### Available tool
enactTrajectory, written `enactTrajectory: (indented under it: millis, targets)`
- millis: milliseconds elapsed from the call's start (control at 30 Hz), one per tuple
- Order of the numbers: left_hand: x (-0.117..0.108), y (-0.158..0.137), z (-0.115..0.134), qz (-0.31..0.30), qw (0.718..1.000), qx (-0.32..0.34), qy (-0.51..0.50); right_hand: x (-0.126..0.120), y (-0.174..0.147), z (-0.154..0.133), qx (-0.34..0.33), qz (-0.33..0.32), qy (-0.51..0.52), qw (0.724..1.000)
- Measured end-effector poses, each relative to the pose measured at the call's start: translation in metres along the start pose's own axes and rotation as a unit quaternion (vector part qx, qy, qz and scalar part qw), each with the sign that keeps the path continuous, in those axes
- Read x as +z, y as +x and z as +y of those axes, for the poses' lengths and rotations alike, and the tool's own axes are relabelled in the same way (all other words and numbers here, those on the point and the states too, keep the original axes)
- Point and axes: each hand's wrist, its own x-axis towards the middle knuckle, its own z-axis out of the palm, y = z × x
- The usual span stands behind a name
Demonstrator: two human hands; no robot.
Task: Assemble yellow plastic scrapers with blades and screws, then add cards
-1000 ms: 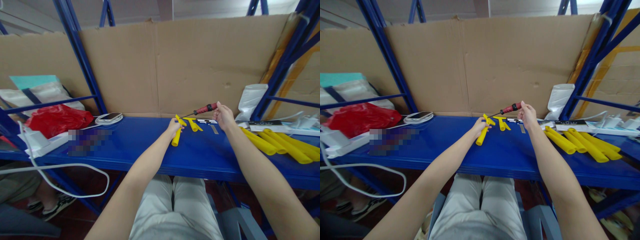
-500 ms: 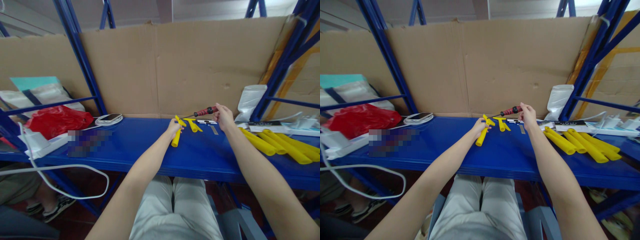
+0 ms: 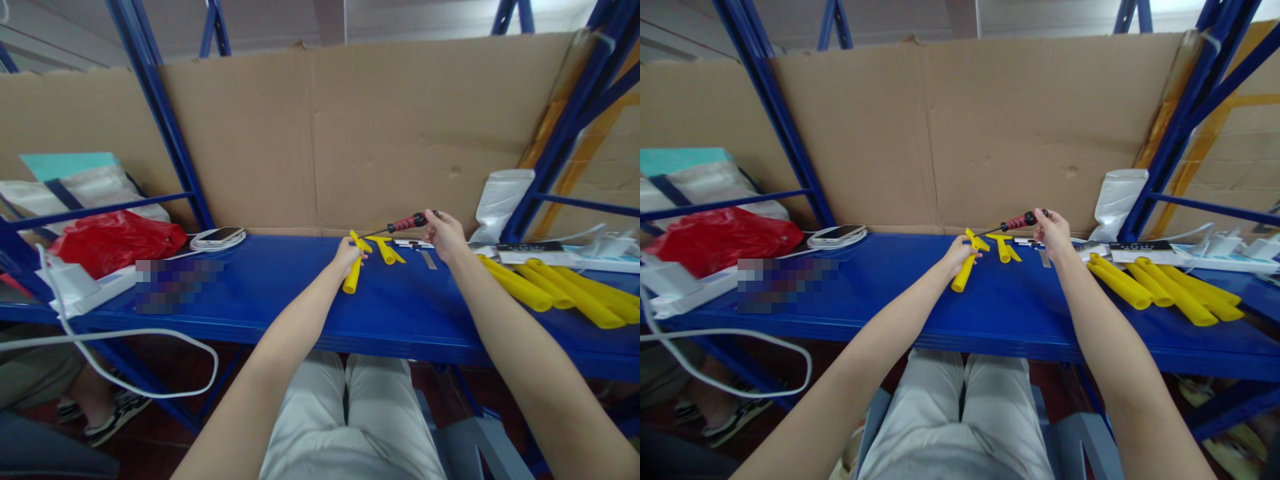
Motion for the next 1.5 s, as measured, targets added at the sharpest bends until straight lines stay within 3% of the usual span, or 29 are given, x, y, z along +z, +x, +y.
enactTrajectory:
  millis: [267,533,667,900,1000,1133,1300,1500]
  targets:
    - [0.0,0.001,-0.001,-0.002,1.0,0.002,-0.004,0.0,-0.001,0.001,0.001,-0.002,0.018,1.0]
    - [0.0,0.006,-0.003,0.028,0.999,0.019,-0.016,0.006,-0.002,-0.002,-0.029,0.048,0.013,0.998]
    - [-0.001,0.006,-0.003,0.039,0.999,0.011,-0.018,0.008,-0.005,-0.002,-0.006,0.046,-0.011,0.999]
    - [-0.001,0.005,-0.002,0.04,0.999,0.009,-0.019,0.005,-0.009,-0.001,0.086,-0.024,-0.083,0.993]
    - [0.0,0.004,-0.001,0.046,0.999,0.007,-0.012,0.005,-0.009,0.001,0.15,-0.083,-0.151,0.974]
    - [0.0,0.004,-0.001,0.048,0.999,0.015,-0.006,0.005,-0.013,0.005,0.231,-0.173,-0.247,0.925]
    - [-0.001,0.005,-0.001,0.059,0.998,0.017,-0.002,0.008,-0.018,0.012,0.226,-0.238,-0.356,0.875]
    - [-0.003,0.003,0.002,0.082,0.996,0.012,0.015,0.009,-0.018,0.023,0.213,-0.275,-0.391,0.852]
